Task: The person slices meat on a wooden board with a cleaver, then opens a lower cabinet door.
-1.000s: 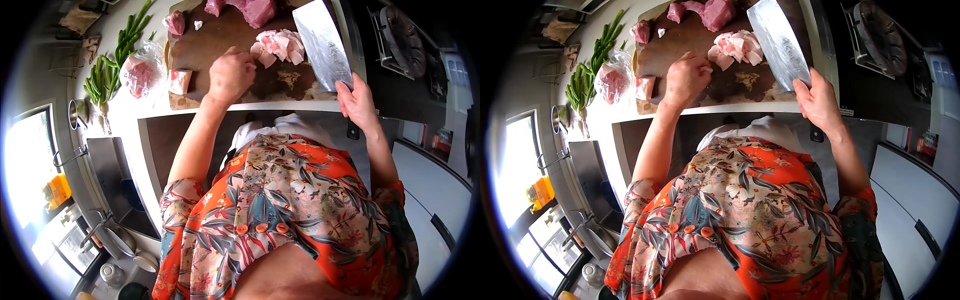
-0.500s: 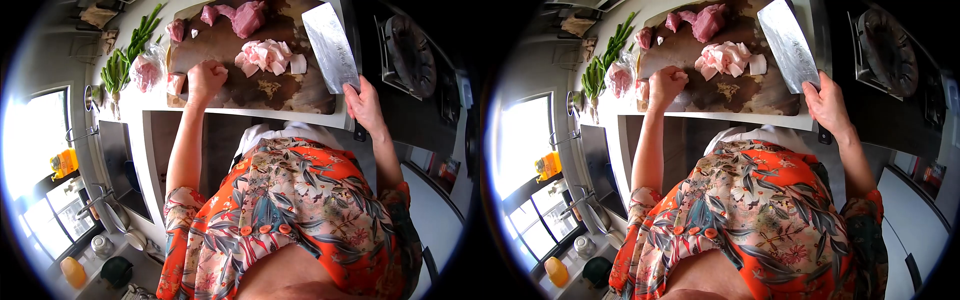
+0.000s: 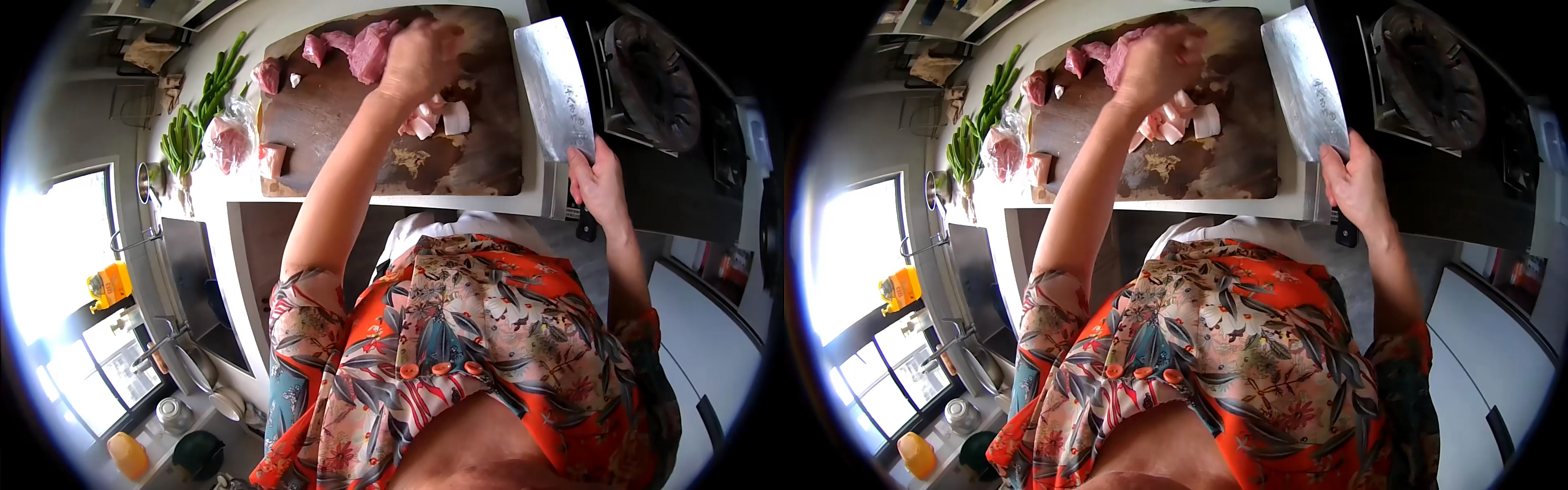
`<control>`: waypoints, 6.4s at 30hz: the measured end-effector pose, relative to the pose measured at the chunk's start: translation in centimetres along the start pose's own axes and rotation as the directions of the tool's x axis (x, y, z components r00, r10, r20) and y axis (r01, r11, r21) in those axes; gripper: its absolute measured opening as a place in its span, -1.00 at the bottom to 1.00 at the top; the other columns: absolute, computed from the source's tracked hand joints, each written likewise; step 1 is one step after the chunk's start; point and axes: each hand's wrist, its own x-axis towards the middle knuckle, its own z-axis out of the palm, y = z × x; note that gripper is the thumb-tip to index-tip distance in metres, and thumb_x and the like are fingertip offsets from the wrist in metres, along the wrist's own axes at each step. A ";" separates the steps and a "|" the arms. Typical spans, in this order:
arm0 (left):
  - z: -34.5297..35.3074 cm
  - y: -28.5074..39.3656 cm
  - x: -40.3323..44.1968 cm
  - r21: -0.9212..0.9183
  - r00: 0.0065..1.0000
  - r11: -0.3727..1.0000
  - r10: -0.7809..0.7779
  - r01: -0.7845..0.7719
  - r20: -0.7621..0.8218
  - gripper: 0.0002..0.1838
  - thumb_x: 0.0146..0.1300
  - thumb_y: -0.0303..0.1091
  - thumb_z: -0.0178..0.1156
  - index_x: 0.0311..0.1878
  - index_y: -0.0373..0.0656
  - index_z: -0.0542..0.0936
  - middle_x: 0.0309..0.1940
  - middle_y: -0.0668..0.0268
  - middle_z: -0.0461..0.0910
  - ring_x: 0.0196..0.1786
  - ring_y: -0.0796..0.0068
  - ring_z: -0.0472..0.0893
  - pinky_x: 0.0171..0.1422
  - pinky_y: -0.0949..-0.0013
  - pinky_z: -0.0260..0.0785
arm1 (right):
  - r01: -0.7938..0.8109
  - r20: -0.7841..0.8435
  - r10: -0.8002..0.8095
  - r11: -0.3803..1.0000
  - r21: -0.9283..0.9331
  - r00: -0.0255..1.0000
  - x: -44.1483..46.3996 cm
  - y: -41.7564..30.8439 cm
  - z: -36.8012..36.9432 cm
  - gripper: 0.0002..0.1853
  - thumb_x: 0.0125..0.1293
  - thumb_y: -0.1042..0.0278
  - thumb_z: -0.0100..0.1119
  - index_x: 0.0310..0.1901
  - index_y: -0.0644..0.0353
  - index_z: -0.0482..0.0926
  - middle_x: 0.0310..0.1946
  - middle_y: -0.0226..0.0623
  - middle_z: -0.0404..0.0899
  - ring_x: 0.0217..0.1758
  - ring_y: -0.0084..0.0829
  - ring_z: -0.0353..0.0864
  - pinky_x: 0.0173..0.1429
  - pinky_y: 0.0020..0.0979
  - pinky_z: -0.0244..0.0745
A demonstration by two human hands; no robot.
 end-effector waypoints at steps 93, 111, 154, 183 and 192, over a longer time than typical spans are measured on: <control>-9.3 0.9 -11.6 -0.152 0.973 0.976 -0.125 0.156 0.193 -0.37 -0.17 -0.71 -0.01 0.08 -0.12 0.55 0.12 0.20 0.52 0.16 0.09 0.48 0.29 0.24 0.33 | 0.381 0.321 -0.229 0.727 -0.572 0.919 0.7 -5.4 8.1 -0.85 0.29 0.47 0.02 -0.25 0.35 0.30 -0.59 0.07 0.49 -0.45 0.11 0.53 -0.36 0.00 0.39; -7.1 1.4 -12.7 -0.012 0.931 0.931 -0.364 0.365 0.039 -0.46 -0.08 -0.41 0.31 0.08 -0.17 0.51 -0.21 0.12 0.52 -0.13 0.11 0.55 -0.02 0.17 0.45 | 0.311 0.324 -0.137 0.754 -0.578 0.936 1.0 -5.6 8.1 -0.82 0.31 0.44 0.02 -0.18 0.36 0.32 -0.57 0.05 0.52 -0.45 0.09 0.55 -0.34 -0.03 0.44; -4.9 1.4 -12.4 0.063 0.980 0.997 -0.037 0.050 -0.197 -0.82 -0.02 -0.53 0.38 -0.30 -0.12 0.67 -0.32 0.33 0.58 -0.29 0.29 0.53 -0.20 0.32 0.42 | 0.471 0.476 -0.175 0.623 -0.624 0.862 0.4 -8.6 11.1 -0.95 0.26 0.54 -0.12 -0.29 0.34 0.29 -0.60 0.03 0.55 -0.49 0.02 0.63 -0.39 -0.06 0.53; -4.9 2.1 -12.6 0.050 0.981 0.999 0.030 -0.021 -0.193 -0.82 -0.07 -0.54 0.37 -0.34 -0.12 0.67 -0.36 0.38 0.56 -0.32 0.33 0.51 -0.24 0.34 0.40 | 0.463 0.464 -0.151 0.555 -0.691 0.873 0.4 -8.2 11.6 -0.94 0.21 0.54 -0.08 -0.33 0.35 0.31 -0.66 -0.02 0.54 -0.50 0.01 0.65 -0.46 -0.11 0.56; -4.8 1.8 -12.9 0.034 0.967 0.999 0.049 -0.042 -0.249 -0.81 -0.07 -0.54 0.38 -0.33 -0.10 0.66 -0.37 0.37 0.56 -0.33 0.33 0.51 -0.25 0.35 0.39 | 0.464 0.451 -0.206 0.658 -0.593 0.869 -0.8 -8.3 8.6 -0.88 0.31 0.48 -0.01 -0.27 0.32 0.28 -0.69 -0.02 0.47 -0.58 0.01 0.55 -0.48 -0.07 0.42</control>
